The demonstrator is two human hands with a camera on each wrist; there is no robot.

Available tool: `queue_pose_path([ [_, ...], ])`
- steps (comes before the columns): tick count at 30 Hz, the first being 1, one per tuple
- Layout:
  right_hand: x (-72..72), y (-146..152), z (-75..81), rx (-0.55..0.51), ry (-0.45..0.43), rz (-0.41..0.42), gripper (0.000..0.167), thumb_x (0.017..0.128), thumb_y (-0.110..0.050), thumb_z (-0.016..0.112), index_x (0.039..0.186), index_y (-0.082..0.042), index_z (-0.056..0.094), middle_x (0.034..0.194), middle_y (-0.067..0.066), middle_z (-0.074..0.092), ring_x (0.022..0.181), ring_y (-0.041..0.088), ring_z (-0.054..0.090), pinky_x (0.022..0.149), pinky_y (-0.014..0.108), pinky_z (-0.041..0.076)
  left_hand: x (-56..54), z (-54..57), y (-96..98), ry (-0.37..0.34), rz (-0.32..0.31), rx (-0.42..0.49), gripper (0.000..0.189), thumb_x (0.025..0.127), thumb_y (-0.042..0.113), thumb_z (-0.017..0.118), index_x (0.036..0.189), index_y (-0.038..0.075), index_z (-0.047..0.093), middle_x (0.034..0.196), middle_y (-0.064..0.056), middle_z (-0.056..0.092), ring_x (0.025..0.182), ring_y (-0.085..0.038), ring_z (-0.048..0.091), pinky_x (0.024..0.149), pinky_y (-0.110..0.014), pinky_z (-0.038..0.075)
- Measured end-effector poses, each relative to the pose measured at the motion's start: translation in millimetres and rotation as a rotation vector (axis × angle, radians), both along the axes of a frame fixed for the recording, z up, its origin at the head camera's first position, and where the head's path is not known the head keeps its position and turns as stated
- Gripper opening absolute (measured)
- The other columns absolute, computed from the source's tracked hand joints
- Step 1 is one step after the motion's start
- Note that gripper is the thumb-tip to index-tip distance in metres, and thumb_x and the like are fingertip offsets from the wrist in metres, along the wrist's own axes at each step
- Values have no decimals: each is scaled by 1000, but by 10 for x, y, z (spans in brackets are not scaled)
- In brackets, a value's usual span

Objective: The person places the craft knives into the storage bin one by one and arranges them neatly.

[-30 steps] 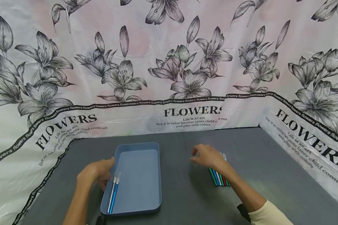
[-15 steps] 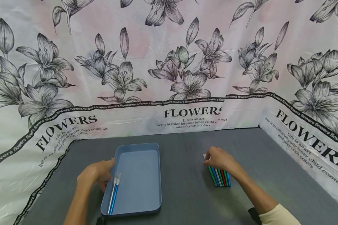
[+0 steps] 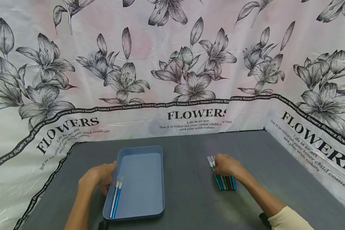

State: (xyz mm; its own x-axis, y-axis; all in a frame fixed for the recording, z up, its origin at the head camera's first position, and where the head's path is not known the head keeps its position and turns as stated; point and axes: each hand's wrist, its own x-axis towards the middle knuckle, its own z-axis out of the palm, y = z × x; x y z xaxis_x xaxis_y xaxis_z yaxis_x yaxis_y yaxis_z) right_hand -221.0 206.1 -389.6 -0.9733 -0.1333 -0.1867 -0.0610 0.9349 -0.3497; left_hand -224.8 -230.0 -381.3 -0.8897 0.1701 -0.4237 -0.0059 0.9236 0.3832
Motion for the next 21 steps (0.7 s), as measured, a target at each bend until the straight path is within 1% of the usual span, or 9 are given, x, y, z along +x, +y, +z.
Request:
queue_pose_path([
  [2,-6,-7,-12,6,3,-5,18,90,-14,81,83,-8,66,78,4,64,66,17,57,61,33,46,-3,-4,1,4,0,-7,92,95,-8,67,162,-12,6,105,-20,77,77,-19,76,98,-54,59],
  [5,-19,-21,-31,18,11,-16,21,89,-14,82,83,-8,63,77,4,62,66,18,56,60,33,44,-4,-13,0,0,5,4,91,95,-8,66,162,-12,5,112,-27,75,78,-20,76,98,-54,59],
  [6,-22,-27,-39,24,15,-19,22,88,-14,83,83,-8,63,77,5,62,66,18,56,60,34,44,-4,-14,2,-5,9,13,91,95,-9,66,162,-12,5,116,-31,73,79,-21,77,96,-53,60],
  [8,-27,-42,-55,35,24,-26,24,88,-13,84,85,-8,61,78,5,61,66,19,57,60,34,45,0,-18,3,-12,18,25,90,96,-9,65,162,-12,4,119,-34,71,81,-22,77,93,-51,61],
  [9,-30,-49,-63,41,27,-29,24,88,-13,84,85,-7,60,78,5,61,67,20,58,61,35,46,4,-18,3,-16,19,32,90,96,-10,65,162,-12,4,121,-35,69,81,-23,77,89,-49,63],
  [12,-40,-74,-83,69,33,-32,26,87,-13,84,84,-7,58,78,6,61,68,20,59,61,36,47,12,-19,1,-20,23,37,90,96,-10,64,162,-13,4,119,-34,71,83,-23,77,86,-49,64],
  [16,-55,-98,-109,95,41,-27,31,85,-15,85,80,-7,56,75,7,59,67,21,55,60,35,44,4,-11,0,4,-11,2,93,93,-9,68,161,-14,6,117,-32,71,82,-22,77,96,-54,60],
  [19,-66,-109,-126,99,52,-16,33,85,-17,86,79,-8,56,73,7,57,66,21,53,60,35,43,-5,3,5,17,-25,-25,94,93,-8,70,162,-13,7,122,-33,69,80,-20,76,105,-59,53],
  [21,-70,-119,-130,102,59,-4,32,85,-17,86,79,-7,56,72,7,57,66,21,53,60,35,43,-2,0,0,19,-21,-36,94,92,-7,71,162,-13,8,128,-36,66,80,-19,76,107,-61,51],
])
